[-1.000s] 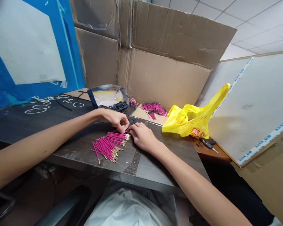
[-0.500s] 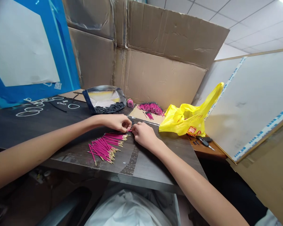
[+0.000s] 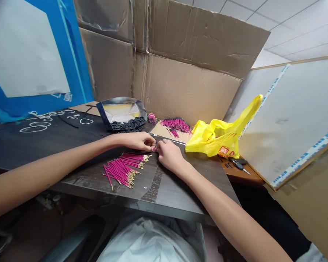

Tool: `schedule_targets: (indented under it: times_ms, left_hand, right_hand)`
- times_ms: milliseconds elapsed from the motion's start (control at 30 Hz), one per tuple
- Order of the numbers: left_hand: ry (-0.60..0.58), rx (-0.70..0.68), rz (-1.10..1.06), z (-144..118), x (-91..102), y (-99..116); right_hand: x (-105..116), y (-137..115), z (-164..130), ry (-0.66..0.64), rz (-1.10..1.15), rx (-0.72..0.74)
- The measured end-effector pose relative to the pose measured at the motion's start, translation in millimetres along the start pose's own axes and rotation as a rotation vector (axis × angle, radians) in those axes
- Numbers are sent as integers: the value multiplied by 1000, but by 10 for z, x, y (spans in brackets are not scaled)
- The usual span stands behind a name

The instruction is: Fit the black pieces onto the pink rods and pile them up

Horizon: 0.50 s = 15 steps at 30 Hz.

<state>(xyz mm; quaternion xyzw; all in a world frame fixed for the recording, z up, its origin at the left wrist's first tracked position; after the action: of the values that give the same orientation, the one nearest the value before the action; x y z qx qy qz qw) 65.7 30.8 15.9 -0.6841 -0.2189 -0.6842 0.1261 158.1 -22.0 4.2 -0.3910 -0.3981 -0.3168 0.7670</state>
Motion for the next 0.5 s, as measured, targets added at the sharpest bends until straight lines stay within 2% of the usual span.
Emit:
schedule_targets:
  times_ms: [500]
  left_hand:
    - [91,36,-101,0,88,-152]
  right_hand:
    - [153,96,22,187,206,-30]
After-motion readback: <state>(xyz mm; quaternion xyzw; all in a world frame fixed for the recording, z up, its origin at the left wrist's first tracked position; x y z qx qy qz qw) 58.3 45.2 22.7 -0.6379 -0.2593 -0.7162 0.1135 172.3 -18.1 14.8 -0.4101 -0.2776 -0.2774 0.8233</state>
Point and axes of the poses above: each hand's wrist, its own z-axis towards the middle knuckle, its own x-axis out of the back of the hand, y = z × x, the point moved 8 cm from there along z, towards the middle knuckle, and after that the axes turned 14 degrees about z, right-handed, at the moved point
